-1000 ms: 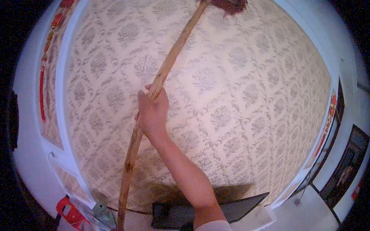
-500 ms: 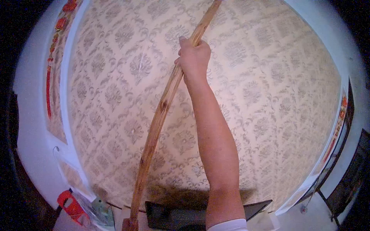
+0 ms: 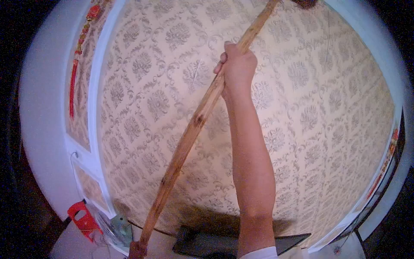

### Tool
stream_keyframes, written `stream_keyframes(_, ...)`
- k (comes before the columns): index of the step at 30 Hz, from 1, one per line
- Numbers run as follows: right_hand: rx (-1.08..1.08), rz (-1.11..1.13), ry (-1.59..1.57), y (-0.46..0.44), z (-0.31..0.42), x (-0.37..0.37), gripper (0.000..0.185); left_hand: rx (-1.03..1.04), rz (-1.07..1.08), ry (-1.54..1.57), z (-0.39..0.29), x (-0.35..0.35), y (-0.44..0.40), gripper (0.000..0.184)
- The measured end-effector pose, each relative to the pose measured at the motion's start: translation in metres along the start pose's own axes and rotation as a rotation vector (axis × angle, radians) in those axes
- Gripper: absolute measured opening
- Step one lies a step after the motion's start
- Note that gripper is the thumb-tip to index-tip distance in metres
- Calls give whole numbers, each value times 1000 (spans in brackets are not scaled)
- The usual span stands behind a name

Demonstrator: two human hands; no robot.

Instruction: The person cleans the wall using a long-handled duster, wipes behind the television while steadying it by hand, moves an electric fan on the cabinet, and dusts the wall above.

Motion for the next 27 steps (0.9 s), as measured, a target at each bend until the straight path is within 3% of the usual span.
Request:
stream_keyframes(3, -15, -8, 42, 10, -5, 43, 17, 6, -64, -63, 73, -34, 22, 43)
stream_keyframes(5, -11, 33, 61, 17, -10, 74, 18, 21, -120, -67, 87, -57, 28, 42)
stream_keyframes(8, 13, 80, 119, 23, -22, 118, 14, -117, -87, 36, 74, -80, 31, 39)
stream_keyframes(10, 20, 111, 123, 24, -32, 146, 12, -278, -5, 440, 57, -81, 30, 39)
stream_keyframes(12, 22, 116, 129, 18, -43, 162, 12, -247, -6, 319, 59, -95, 31, 40)
stream_keyframes(14, 41, 126, 156, 9, -51, 170, 12, -216, -6, 204, 61, -105, 26, 42)
stream_keyframes(17, 36, 17, 249, -10, -60, 163, 11, -301, 44, 478, 52, -101, 7, 45)
stream_keyframes(19, 43, 4, 267, -15, -64, 163, 11, -189, 34, 287, 21, -104, -13, 45)
stream_keyframes(20, 46, -7, 282, -17, -66, 162, 11, -192, 39, 289, 46, -108, -11, 45)
stream_keyframes(22, 41, -21, 275, -11, -75, 163, 12, -320, -59, 597, 127, -119, 1, 24)
stream_keyframes(23, 32, -25, 262, -7, -79, 164, 13, -325, -54, 593, 109, -121, 0, 24)
stream_keyframes(25, 23, -25, 307, 2, -92, 165, 14, -211, 40, 332, 40, -126, -4, 44)
stream_keyframes(27, 19, -23, 353, 15, -111, 164, 15, -234, 31, 286, 68, -138, 13, 42)
Point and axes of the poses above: each hand's wrist, its own y-axis away from the middle knuckle, its own x-axis out of the palm, z = x × y, the point moved 10 cm from there along -y, towards the middle knuckle, and after that the axes turned 10 degrees about x, right-handed, at the moved point
